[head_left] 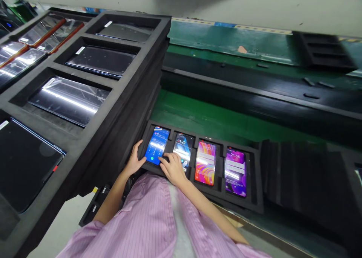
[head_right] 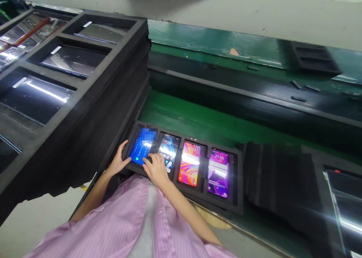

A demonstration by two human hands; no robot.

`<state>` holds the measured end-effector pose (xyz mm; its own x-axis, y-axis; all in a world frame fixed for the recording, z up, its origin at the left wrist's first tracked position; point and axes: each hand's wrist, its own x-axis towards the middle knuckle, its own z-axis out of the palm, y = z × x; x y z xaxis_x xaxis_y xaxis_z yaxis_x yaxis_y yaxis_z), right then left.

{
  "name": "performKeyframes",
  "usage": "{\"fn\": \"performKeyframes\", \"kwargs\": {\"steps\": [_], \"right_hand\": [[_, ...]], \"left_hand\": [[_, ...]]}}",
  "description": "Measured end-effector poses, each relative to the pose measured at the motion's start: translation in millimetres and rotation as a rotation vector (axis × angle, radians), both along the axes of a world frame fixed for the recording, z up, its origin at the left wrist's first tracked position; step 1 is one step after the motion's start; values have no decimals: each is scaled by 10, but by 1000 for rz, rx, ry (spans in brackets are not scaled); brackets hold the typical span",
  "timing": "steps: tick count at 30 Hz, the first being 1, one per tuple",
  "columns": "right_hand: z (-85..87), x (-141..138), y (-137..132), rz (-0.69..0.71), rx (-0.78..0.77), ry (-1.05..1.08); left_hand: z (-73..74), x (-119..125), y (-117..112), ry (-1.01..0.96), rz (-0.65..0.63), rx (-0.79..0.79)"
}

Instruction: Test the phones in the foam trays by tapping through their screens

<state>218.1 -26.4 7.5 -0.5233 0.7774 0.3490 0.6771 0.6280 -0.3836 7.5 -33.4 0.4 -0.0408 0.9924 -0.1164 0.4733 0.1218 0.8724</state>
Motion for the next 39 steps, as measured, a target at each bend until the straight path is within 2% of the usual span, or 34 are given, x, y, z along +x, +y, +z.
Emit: {"fn": "performKeyframes", "kwargs": {"steps": [4,16,33,39], "right_hand": [[-13,-5,8,-27,-17,-19],[-67,-7,-6,-50,-12,-27],[-51,9,-16,-40,-12,-32],[-31,13,-13,27,8,-48]], "left_hand": [[-9,10,0,-29,35,-45],[-122,-7,6,-120,40,25],[-125,-11,4,-125,16,42],[-135,-8,11,-113,14,51]]}}
